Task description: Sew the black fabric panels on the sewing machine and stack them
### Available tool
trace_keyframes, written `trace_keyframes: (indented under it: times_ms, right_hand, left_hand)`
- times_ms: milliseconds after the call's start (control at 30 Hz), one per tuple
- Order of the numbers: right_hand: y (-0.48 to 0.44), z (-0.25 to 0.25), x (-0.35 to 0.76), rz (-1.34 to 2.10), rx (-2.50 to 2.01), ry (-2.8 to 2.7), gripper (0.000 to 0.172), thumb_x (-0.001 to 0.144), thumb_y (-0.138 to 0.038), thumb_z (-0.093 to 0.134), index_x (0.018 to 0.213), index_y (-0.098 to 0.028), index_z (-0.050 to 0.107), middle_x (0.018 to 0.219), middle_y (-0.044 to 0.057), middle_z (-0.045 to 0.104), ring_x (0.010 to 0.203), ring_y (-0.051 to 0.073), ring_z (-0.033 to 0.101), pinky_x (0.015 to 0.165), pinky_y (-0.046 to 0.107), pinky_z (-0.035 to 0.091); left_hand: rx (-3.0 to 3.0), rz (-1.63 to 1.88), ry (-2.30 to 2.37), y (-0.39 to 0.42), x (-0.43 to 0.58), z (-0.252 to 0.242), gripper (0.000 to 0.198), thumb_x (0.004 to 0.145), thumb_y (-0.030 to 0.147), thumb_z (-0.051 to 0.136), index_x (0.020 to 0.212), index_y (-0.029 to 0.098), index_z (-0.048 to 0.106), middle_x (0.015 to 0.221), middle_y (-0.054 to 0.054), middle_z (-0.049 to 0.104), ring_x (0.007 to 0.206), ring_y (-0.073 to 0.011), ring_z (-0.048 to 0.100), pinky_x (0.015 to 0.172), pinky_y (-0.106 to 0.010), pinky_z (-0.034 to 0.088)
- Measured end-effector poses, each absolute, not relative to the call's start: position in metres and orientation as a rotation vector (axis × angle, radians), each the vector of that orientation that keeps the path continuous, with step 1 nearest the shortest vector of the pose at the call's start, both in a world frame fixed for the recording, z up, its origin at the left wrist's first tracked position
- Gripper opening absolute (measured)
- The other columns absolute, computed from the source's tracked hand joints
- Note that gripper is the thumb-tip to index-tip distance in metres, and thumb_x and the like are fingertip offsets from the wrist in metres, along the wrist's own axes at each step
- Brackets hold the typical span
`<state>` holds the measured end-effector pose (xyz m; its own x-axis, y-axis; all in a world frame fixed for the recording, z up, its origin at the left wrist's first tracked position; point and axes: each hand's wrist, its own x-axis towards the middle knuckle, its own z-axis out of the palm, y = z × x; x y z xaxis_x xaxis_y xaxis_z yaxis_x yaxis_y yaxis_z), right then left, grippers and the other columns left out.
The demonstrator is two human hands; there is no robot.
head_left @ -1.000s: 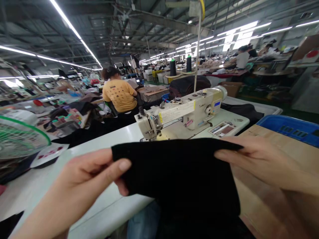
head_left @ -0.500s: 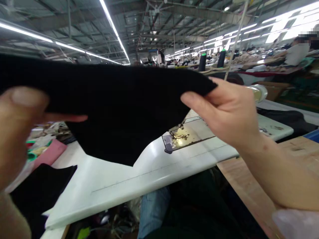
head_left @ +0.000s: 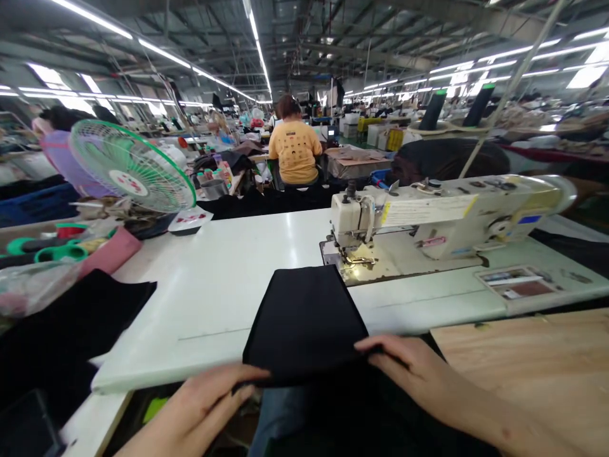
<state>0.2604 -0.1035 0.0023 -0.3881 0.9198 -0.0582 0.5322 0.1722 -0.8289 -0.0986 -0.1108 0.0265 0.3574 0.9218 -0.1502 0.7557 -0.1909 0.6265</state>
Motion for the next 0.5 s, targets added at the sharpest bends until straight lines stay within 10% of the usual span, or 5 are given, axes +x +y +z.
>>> trace_keyframes:
  times_ms: [167,367,500]
  right_hand:
    - [-0.02,-0.021,0.235,0.794,-1.576,-1.758,0.019,0.089,-0.037,0.06,0.078,-0.022,0.06,0.065,-0.003,0.058,0.063,0.017,0.057,0.062,0.027,0.045]
    - [0.045,-0.051,0.209,0.607,-1.718,-1.699,0.011,0.081,-0.02,0.065,0.07,-0.021,0.062,0.099,0.006,0.064,0.092,0.022,0.06,0.086,0.033,0.044]
    - [0.055,-0.058,0.203,0.603,-1.764,-1.674,0.014,0.077,-0.016,0.066,0.066,-0.022,0.061,0.089,0.005,0.066,0.087,0.022,0.061,0.082,0.033,0.045]
  left_hand:
    - [2.041,0.356,1.755,-0.016,-0.065,0.024,0.039,0.09,0.048,0.045,0.061,0.023,0.049,0.054,0.002,0.052,0.054,-0.0176,0.054,0.057,-0.028,0.042]
    - [2.11,0.39,1.915,0.068,-0.05,-0.019,0.012,0.081,0.026,0.059,0.071,0.021,0.056,0.091,-0.009,0.061,0.087,-0.0248,0.059,0.076,-0.033,0.042]
    - [2.017,0.415,1.825,0.088,-0.055,-0.037,0.014,0.071,0.016,0.065,0.066,0.021,0.053,0.076,-0.002,0.059,0.073,-0.0204,0.057,0.071,-0.031,0.043]
